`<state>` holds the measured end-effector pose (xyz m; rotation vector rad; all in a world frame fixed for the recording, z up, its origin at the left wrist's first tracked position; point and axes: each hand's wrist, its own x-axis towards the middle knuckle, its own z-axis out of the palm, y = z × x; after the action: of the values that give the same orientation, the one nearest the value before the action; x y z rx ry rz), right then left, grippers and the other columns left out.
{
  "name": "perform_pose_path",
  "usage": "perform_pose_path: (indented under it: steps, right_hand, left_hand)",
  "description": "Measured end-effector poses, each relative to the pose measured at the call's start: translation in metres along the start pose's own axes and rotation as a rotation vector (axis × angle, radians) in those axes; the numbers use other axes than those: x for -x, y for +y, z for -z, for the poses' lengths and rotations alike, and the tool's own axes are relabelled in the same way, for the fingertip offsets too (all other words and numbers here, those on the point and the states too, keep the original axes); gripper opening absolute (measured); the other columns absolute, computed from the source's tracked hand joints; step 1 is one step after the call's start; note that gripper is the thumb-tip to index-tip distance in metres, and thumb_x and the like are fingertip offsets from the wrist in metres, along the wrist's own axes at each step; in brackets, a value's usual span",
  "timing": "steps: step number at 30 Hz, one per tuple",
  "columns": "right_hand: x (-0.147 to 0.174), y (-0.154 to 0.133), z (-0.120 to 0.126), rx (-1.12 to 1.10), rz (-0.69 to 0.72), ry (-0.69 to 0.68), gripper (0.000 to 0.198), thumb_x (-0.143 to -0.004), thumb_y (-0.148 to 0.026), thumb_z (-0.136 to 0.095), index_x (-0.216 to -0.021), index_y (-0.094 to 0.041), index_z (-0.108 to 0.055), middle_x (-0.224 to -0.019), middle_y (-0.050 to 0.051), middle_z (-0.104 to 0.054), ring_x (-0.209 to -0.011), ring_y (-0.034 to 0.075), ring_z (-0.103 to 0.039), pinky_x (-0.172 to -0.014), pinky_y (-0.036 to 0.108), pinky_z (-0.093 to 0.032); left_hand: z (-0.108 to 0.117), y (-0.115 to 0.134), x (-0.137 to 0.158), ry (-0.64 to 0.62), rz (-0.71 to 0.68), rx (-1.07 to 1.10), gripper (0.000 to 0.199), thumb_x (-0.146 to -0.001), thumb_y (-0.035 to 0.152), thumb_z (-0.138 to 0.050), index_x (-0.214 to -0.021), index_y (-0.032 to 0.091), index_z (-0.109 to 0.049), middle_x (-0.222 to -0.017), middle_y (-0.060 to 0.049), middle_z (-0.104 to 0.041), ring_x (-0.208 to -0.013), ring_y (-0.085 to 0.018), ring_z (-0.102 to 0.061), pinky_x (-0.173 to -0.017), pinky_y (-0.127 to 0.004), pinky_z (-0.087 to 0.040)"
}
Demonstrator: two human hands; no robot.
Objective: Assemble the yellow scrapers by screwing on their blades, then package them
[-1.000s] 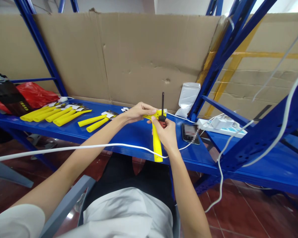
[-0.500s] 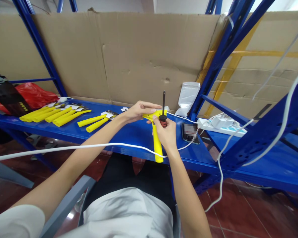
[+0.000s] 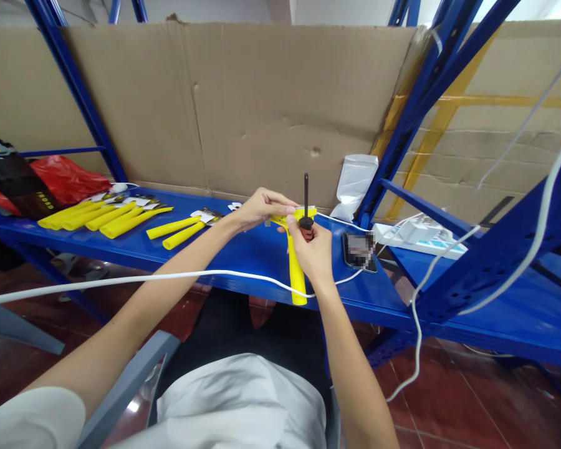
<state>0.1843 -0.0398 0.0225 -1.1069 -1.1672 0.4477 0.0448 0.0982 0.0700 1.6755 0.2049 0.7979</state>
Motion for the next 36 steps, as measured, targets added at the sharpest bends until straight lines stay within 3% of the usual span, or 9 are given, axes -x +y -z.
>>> perform_pose_path:
  steps: [7, 13, 21, 25, 36]
  right_hand:
    - [-0.002, 0.004, 0.001, -0.028, 0.010, 0.034, 0.047, -0.092, -0.069, -0.084, -0.084, -0.023, -0.080, -0.085, 0.010, -0.086, -0.051, 0.020, -0.065, -0.049, 0.035, -0.056]
    - [-0.002, 0.003, 0.002, -0.078, 0.024, 0.055, 0.047, -0.090, -0.068, -0.087, -0.086, -0.022, -0.079, -0.087, 0.008, -0.086, -0.055, 0.019, -0.070, -0.052, 0.033, -0.057]
    - [-0.001, -0.001, 0.002, -0.082, -0.023, -0.027, 0.052, -0.088, -0.073, -0.087, -0.092, -0.021, -0.081, -0.096, 0.012, -0.088, -0.058, 0.021, -0.075, -0.047, 0.030, -0.053]
    - [-0.001, -0.001, 0.002, -0.089, -0.004, -0.009, 0.053, -0.089, -0.073, -0.087, -0.089, -0.021, -0.080, -0.096, 0.012, -0.088, -0.057, 0.020, -0.074, -0.054, 0.032, -0.060]
    - [-0.002, 0.003, 0.003, -0.097, 0.005, 0.044, 0.050, -0.091, -0.071, -0.086, -0.087, -0.021, -0.080, -0.091, 0.010, -0.087, -0.052, 0.019, -0.069, -0.049, 0.032, -0.055]
  left_hand:
    - [0.005, -0.004, -0.005, 0.017, -0.054, -0.010, 0.051, -0.068, 0.055, -0.109, -0.095, 0.014, -0.093, -0.097, -0.014, -0.088, -0.081, -0.018, -0.079, -0.076, -0.028, -0.061]
    - [0.009, -0.004, -0.006, 0.011, -0.107, 0.006, 0.048, -0.071, 0.051, -0.108, -0.096, 0.013, -0.092, -0.094, -0.012, -0.087, -0.082, -0.018, -0.080, -0.080, -0.031, -0.063]
    - [0.012, 0.000, -0.004, 0.027, -0.075, -0.023, 0.044, -0.069, 0.045, -0.109, -0.093, 0.013, -0.091, -0.089, -0.011, -0.087, -0.077, -0.017, -0.079, -0.080, -0.030, -0.062]
    - [0.013, 0.000, -0.005, 0.030, -0.068, -0.023, 0.045, -0.066, 0.044, -0.110, -0.090, 0.013, -0.089, -0.086, -0.011, -0.086, -0.075, -0.016, -0.079, -0.078, -0.030, -0.061]
    - [0.017, 0.000, -0.004, 0.013, -0.049, -0.029, 0.044, -0.066, 0.045, -0.109, -0.096, 0.016, -0.093, -0.094, -0.013, -0.088, -0.082, -0.018, -0.081, -0.080, -0.030, -0.064]
